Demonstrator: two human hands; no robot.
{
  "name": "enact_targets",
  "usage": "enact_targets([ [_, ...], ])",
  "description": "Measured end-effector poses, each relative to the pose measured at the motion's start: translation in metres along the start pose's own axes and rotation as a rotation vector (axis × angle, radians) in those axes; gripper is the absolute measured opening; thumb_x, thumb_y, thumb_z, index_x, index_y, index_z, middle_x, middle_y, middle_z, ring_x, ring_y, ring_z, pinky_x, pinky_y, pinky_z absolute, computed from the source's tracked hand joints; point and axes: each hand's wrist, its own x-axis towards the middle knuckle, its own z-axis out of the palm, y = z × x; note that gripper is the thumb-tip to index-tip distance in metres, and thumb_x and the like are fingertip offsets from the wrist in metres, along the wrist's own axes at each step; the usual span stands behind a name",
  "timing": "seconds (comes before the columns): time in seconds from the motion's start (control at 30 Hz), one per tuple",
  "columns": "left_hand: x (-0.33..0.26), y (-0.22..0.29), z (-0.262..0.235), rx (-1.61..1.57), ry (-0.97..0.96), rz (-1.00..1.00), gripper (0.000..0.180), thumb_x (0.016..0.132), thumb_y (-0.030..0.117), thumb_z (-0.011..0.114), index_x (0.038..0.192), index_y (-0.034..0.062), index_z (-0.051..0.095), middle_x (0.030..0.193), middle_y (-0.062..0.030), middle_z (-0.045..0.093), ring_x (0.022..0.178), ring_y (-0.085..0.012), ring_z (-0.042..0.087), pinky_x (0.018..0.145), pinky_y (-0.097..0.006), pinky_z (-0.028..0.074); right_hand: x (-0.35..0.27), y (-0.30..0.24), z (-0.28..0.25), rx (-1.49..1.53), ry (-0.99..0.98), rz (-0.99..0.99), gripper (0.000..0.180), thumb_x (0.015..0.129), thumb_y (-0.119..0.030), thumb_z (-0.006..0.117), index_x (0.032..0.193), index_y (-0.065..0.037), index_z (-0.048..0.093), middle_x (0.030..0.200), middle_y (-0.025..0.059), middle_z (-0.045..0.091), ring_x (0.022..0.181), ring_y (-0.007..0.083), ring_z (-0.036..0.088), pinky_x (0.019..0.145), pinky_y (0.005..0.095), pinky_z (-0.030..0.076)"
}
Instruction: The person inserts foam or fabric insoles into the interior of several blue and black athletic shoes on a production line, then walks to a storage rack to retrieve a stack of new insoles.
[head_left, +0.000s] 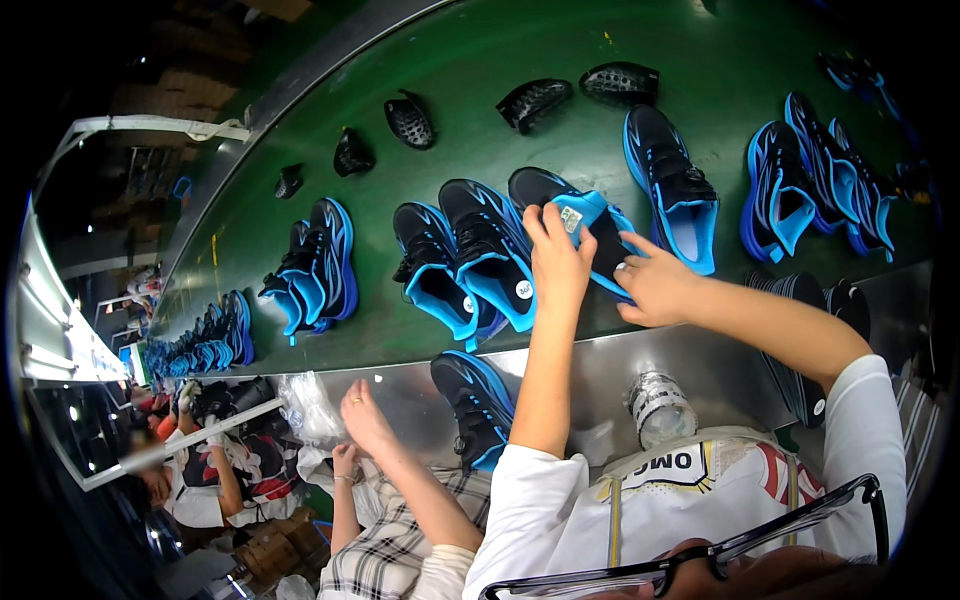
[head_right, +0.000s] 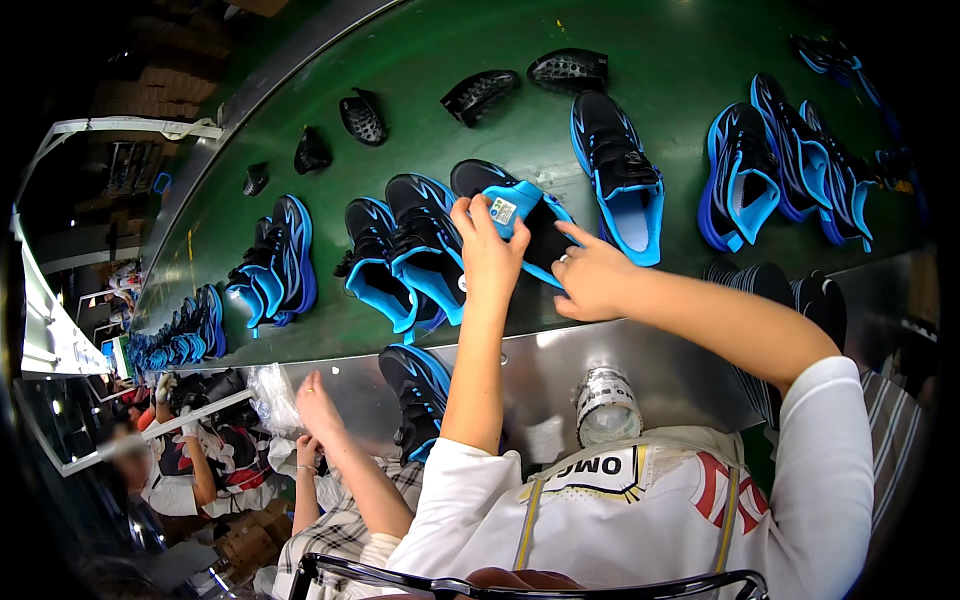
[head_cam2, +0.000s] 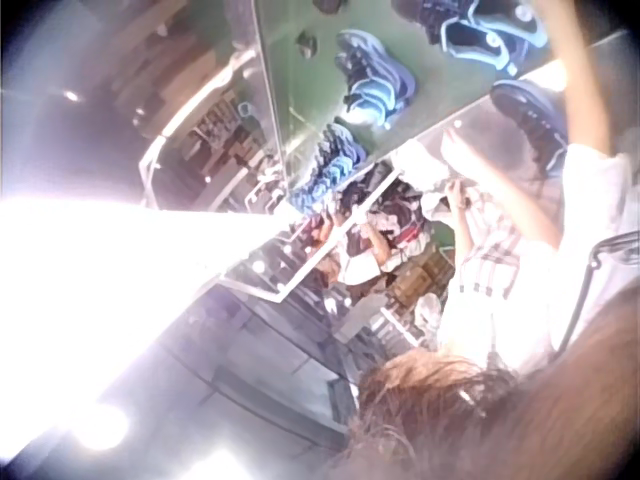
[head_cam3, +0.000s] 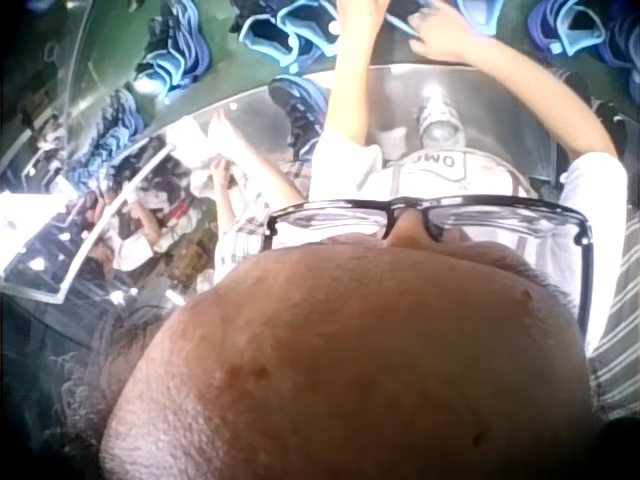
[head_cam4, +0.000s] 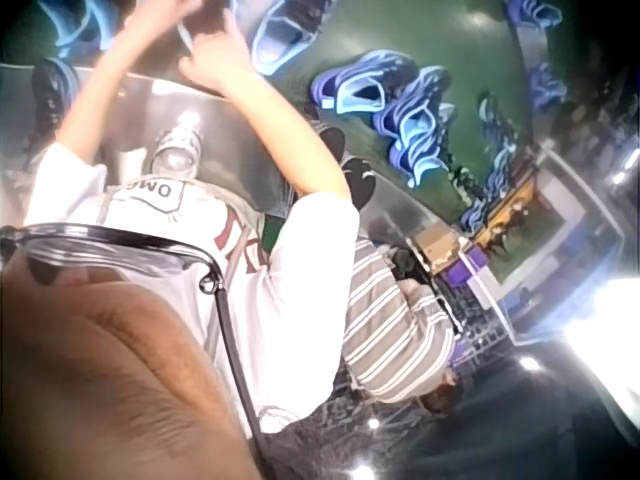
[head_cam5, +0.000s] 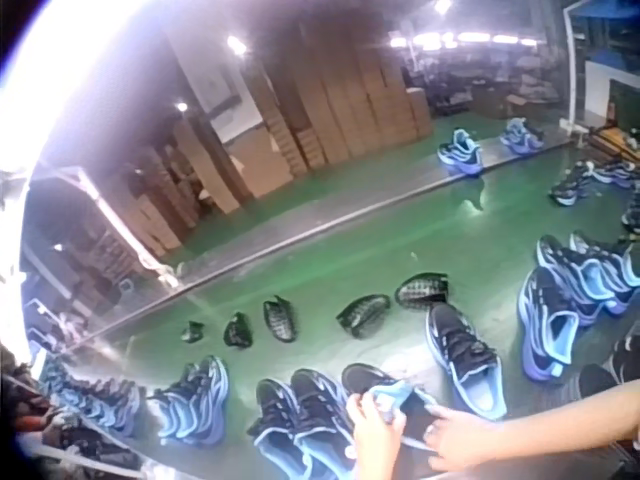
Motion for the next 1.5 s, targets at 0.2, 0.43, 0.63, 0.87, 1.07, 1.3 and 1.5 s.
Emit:
enact_targets([
  [0.2,-0.026,0.005,-0.007,-0.126,0.103,0.009,0.022,0.071,0.004,0.065,0.089,0.0012,0.053,0.094,-0.0131,0.047,0.073,-0.0235,0.051,0.06,-0.026,0.042,-0.066,-0.021,0.039,0.274,0.717,0.089,0.02,0.066,-0.01,0.065,0.083,-0.004,0.057,0.088,0.0062,0.05,0.087,0.0253,0.048,0.078,0.039,0.04],
  [0.43,-0.044,0.023,-0.009,0.312,0.368,0.407,0.017,0.063,0.003,0.07,0.078,0.007,0.062,0.079,-0.0059,0.052,0.059,-0.0184,0.046,0.05,-0.028,0.035,-0.081,-0.029,0.069,0.239,0.783,0.12,0.026,0.069,-0.014,0.065,0.092,-0.005,0.058,0.092,0.0064,0.051,0.092,0.025,0.047,0.079,0.0387,0.04],
  [0.63,0.005,-0.011,0.005,0.494,0.192,0.389,0.007,0.07,0.01,0.063,0.073,0.0066,0.058,0.088,-0.0053,0.059,0.062,-0.0217,0.053,0.053,-0.029,0.038,-0.072,-0.031,0.024,0.337,0.731,0.17,0.032,0.072,-0.014,0.059,0.102,-0.006,0.053,0.105,0.0105,0.048,0.1,0.0274,0.045,0.086,0.0416,0.035],
  [0.87,-0.01,-0.024,-0.05,-0.816,-0.29,-0.365,0.009,0.074,0.01,0.059,0.069,0.0022,0.057,0.119,-0.0169,0.048,0.06,-0.0091,0.05,0.052,-0.021,0.038,-0.224,0.027,0.021,0.193,0.937,0.798,0.036,0.076,-0.004,0.053,0.112,-0.005,0.05,0.114,0.0147,0.045,0.105,0.0311,0.043,0.09,0.0357,0.034],
  [1.07,0.0,0.009,-0.064,-1.609,-0.18,-0.382,0.02,0.072,0.017,0.045,0.055,0.0106,0.037,0.06,-0.0035,0.044,0.047,-0.013,0.035,0.043,-0.024,0.029,-0.396,0.021,0.084,0.571,0.331,1.255,0.069,0.071,-0.009,0.06,0.131,-0.021,0.03,0.127,0.0289,0.031,0.12,0.0377,0.032,0.095,0.0343,0.03],
  [1.3,0.011,0.094,0.025,0.026,-0.332,0.342,0.06,0.072,0.023,0.064,0.12,0.0042,0.036,0.091,-0.023,0.045,0.074,-0.0398,0.053,0.062,-0.043,0.045,-0.446,0.021,0.131,0.405,0.607,1.17,0.045,0.079,-0.009,0.054,0.122,-0.004,0.041,0.122,0.0235,0.041,0.113,0.0305,0.042,0.091,0.0322,0.035],
  [1.5,0.042,0.067,0.093,0.036,-0.294,0.362,0.042,0.08,0.036,0.053,0.103,0.0008,0.05,0.081,-0.018,0.052,0.07,-0.0323,0.054,0.061,-0.04,0.043,-0.397,0.095,0.039,0.634,1.043,1.04,0.018,0.084,-0.013,0.05,0.088,0.003,0.058,0.076,0.0015,0.056,0.07,0.0067,0.049,0.063,0.02,0.039],
])
